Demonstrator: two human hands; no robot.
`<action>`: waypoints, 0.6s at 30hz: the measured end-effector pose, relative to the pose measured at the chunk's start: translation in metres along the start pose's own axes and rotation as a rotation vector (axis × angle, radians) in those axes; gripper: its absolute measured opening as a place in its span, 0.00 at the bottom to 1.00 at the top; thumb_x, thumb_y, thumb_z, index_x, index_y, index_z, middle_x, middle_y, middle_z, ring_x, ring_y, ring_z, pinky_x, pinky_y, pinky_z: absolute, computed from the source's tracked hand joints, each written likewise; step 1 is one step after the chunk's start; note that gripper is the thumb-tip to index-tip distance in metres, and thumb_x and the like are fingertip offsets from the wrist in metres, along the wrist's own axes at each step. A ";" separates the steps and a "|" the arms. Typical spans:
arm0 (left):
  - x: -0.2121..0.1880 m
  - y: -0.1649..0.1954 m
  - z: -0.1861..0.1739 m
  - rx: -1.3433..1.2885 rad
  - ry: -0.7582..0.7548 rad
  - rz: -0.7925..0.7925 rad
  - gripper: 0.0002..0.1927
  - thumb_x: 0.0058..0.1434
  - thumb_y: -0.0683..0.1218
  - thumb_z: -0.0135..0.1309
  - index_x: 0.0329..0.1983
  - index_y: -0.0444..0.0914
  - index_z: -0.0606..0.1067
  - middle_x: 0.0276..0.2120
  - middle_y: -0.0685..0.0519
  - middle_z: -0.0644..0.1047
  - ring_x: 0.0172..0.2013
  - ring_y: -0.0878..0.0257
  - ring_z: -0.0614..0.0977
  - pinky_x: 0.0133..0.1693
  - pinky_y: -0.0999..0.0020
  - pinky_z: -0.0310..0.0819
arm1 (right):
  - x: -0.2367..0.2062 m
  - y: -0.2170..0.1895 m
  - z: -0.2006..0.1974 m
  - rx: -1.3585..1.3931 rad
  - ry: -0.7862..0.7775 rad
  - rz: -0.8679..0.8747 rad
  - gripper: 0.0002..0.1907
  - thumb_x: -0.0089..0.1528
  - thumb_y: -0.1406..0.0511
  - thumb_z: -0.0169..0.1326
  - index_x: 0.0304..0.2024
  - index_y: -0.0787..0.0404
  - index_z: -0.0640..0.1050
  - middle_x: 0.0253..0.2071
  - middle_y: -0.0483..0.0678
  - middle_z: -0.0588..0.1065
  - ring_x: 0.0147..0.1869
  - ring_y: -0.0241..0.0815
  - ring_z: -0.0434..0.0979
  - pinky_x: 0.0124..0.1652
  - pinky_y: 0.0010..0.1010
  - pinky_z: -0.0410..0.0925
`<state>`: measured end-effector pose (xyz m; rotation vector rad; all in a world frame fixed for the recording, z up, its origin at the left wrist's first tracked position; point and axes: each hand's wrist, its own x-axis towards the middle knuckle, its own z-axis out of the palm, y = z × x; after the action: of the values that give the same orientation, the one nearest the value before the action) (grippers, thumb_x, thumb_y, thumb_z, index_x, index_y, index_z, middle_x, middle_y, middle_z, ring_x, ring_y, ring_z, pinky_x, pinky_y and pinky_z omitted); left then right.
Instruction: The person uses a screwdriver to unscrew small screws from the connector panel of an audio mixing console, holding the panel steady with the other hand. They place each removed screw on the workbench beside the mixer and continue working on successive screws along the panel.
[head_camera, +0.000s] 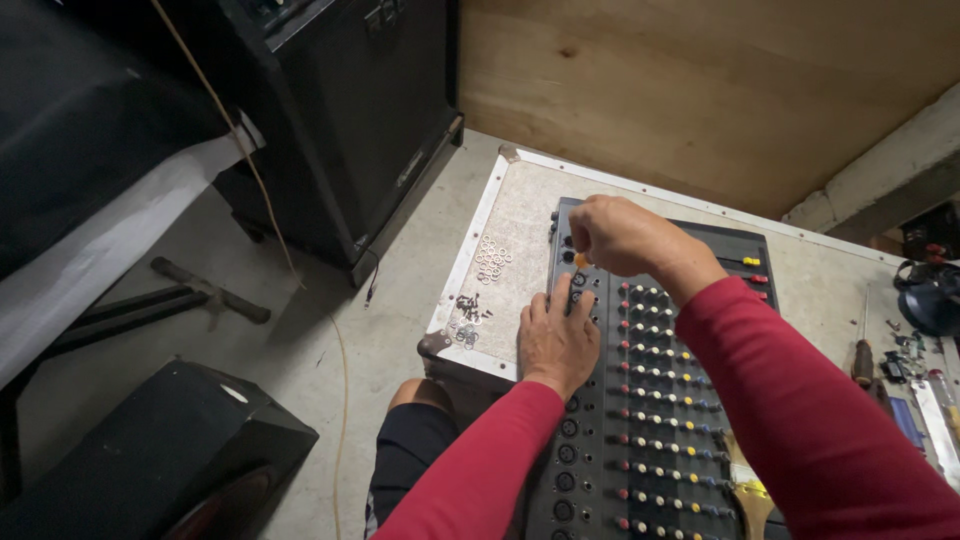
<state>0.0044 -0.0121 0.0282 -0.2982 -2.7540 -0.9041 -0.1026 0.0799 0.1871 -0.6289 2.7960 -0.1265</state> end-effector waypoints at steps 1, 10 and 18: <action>0.000 0.000 0.000 0.001 0.002 0.000 0.22 0.60 0.48 0.51 0.59 0.47 0.74 0.68 0.48 0.64 0.56 0.46 0.70 0.58 0.51 0.61 | -0.002 -0.002 -0.001 0.016 0.052 0.032 0.10 0.57 0.65 0.60 0.38 0.64 0.79 0.38 0.56 0.80 0.45 0.57 0.82 0.44 0.44 0.73; 0.001 0.002 -0.009 -0.034 -0.043 -0.021 0.20 0.59 0.46 0.53 0.56 0.48 0.75 0.67 0.46 0.65 0.55 0.44 0.71 0.55 0.50 0.63 | -0.012 -0.004 -0.003 -0.164 0.061 0.197 0.17 0.65 0.56 0.57 0.41 0.66 0.80 0.38 0.65 0.80 0.46 0.63 0.81 0.48 0.49 0.72; 0.000 0.002 -0.006 -0.044 -0.017 -0.027 0.21 0.59 0.47 0.53 0.57 0.47 0.76 0.68 0.47 0.65 0.55 0.46 0.71 0.56 0.51 0.63 | -0.006 -0.003 -0.006 -0.016 0.078 0.176 0.12 0.57 0.65 0.64 0.40 0.64 0.81 0.40 0.59 0.80 0.49 0.58 0.80 0.48 0.44 0.72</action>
<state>0.0059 -0.0141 0.0333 -0.2777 -2.7629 -0.9737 -0.0977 0.0801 0.1950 -0.3861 2.9144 -0.0950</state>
